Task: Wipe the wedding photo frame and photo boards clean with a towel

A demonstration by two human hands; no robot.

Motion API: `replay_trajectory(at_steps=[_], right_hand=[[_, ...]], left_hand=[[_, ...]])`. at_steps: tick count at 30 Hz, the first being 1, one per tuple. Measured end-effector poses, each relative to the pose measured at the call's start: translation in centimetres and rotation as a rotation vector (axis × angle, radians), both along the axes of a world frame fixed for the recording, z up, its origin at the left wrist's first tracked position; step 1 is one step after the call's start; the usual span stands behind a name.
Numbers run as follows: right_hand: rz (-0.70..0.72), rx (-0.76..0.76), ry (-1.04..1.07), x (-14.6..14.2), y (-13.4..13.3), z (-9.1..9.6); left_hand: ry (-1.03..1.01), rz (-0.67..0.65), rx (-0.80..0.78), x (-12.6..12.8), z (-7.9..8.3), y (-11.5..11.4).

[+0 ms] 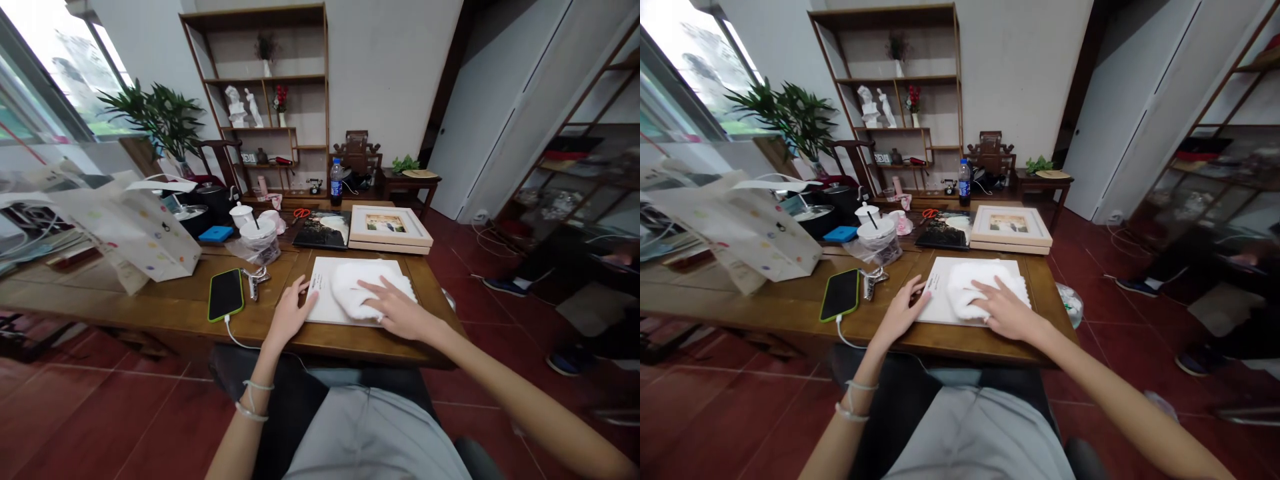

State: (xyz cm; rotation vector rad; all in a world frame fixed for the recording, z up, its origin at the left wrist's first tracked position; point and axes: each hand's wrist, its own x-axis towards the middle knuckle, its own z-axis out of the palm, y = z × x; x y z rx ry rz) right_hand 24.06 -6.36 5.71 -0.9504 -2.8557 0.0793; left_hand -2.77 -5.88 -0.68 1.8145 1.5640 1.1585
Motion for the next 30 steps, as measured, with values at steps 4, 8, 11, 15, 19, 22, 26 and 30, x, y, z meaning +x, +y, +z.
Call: replay_trajectory(at_steps=[4,8,11,15,19,22,26,30], right_hand=[[-0.324,0.061,0.006,3.2,1.6,-1.3],[-0.497,0.058,0.036,3.2,2.9,-2.2],[-0.462,0.053,0.057,1.7,2.9,-2.5],[-0.424,0.066,0.073,0.7,2.8,-3.0],[-0.411,0.120,0.151,0.6,2.6,-3.1],[-0.273,0.192,0.235,-1.0,1.4,-2.6],[-0.030,0.241,0.194,-4.9,-1.7,-1.6],[-0.055,0.325,0.169,-6.5,-3.6,-1.3]], left_hand=[[0.092,0.002,0.041,0.1,0.0,-0.3],[-0.049,-0.013,0.013,0.3,0.0,0.0],[-0.278,-0.013,-0.107,0.4,0.6,0.6],[-0.621,0.046,-0.300,0.2,2.3,1.4],[-0.856,0.064,-0.388,-0.1,4.1,1.6],[-1.052,-0.026,-0.434,0.3,5.1,0.9],[-1.190,-0.084,-0.479,1.3,6.7,-0.8],[-1.203,-0.022,-0.416,1.8,8.7,-3.2]])
